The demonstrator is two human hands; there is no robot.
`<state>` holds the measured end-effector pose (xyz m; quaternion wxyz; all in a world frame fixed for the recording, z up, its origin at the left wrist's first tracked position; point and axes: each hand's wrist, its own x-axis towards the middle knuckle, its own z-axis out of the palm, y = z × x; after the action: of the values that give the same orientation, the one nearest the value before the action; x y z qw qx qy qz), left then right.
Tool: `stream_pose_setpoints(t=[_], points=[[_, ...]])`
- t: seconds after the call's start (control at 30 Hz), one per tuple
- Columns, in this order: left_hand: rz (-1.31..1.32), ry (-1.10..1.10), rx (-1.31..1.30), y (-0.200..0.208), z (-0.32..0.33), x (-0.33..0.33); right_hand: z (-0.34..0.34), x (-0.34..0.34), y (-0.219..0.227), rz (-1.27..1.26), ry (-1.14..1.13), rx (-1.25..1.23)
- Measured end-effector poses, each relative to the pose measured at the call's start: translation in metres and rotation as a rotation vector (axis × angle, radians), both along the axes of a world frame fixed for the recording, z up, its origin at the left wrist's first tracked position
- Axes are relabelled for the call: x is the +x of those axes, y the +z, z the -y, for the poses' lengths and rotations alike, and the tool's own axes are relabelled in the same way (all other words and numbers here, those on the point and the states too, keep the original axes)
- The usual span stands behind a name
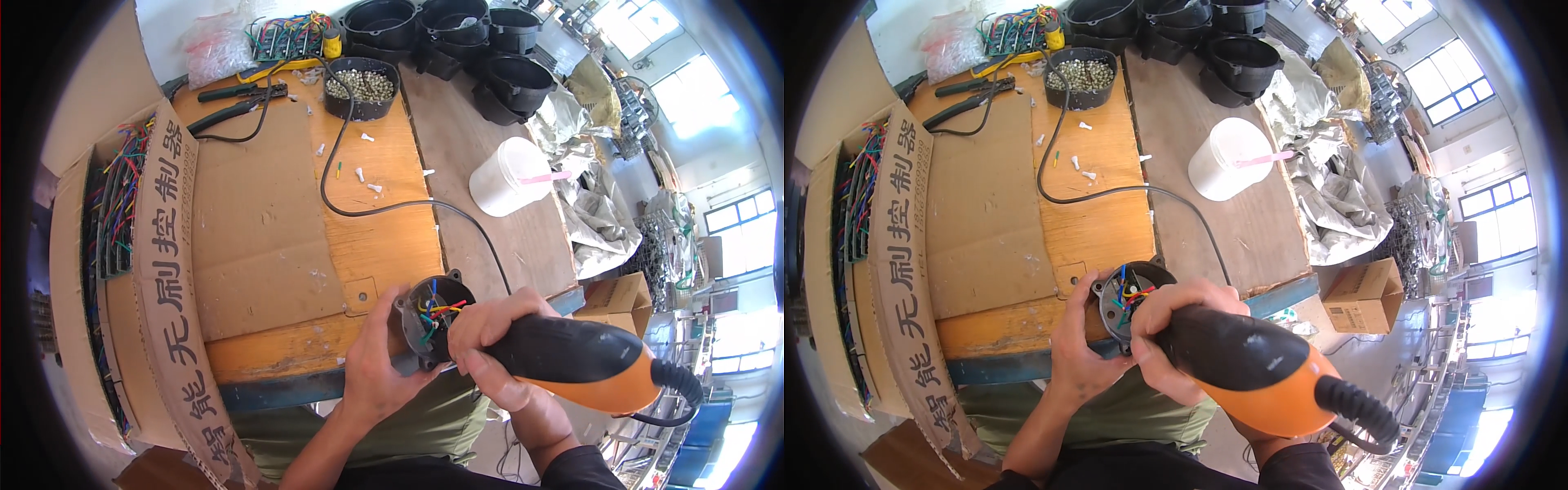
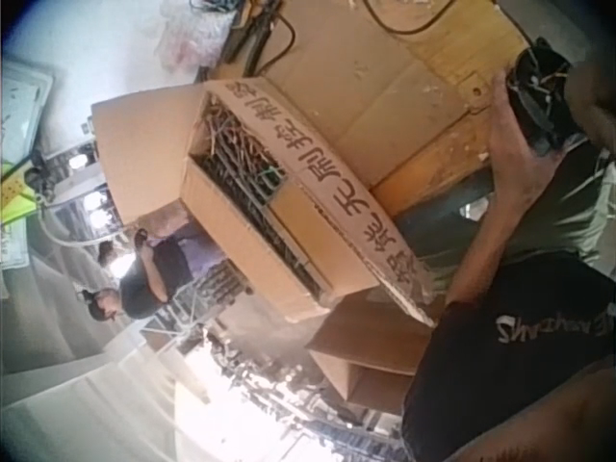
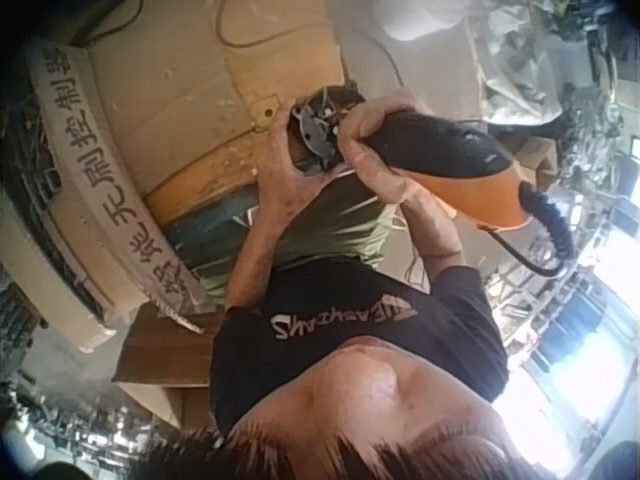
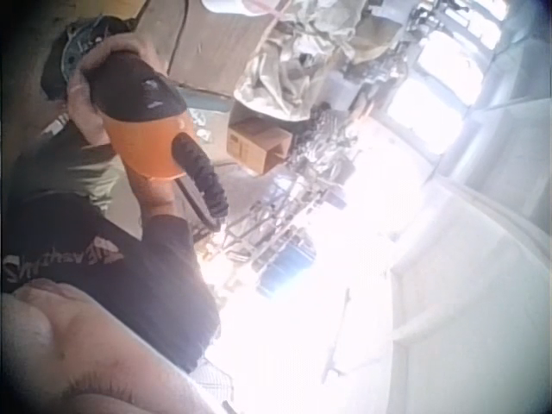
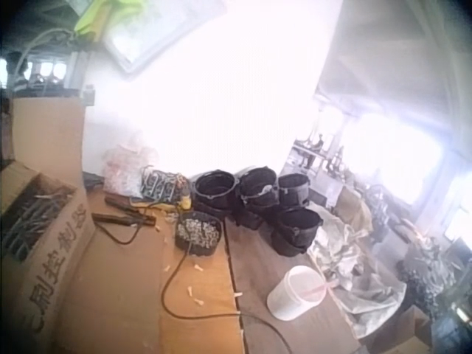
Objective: The person assembles electronic components by applying a substance with a brush to a small module, inserting a circuit board into a metal housing, and then using a power screwdriver to secure the components with screws.
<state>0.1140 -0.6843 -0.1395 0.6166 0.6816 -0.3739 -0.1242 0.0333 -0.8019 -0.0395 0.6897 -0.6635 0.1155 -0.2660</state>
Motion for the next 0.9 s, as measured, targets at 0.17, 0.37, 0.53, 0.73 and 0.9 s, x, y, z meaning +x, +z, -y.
stream_pose_setpoints(t=[0.17, 0.37, 0.53, 0.73, 0.9], points=[[-0.027, 0.003, -0.007, 0.003, 0.001, -0.001, -0.002, -0.002, -0.002, -0.026, -0.042, -0.066], [0.001, 0.044, -0.018, 0.004, 0.004, -0.004, 0.004, -0.006, -0.02, 0.073, -0.018, -0.037], [0.049, 0.073, -0.012, 0.005, 0.006, -0.007, 0.005, -0.007, -0.017, 0.022, -0.066, -0.059], [0.062, 0.045, 0.0, 0.008, 0.006, -0.005, 0.012, -0.005, 0.0, -0.059, -0.021, -0.183], [0.06, 0.083, -0.016, 0.007, 0.007, -0.005, 0.014, -0.011, 0.026, 0.358, 0.069, -0.153]])
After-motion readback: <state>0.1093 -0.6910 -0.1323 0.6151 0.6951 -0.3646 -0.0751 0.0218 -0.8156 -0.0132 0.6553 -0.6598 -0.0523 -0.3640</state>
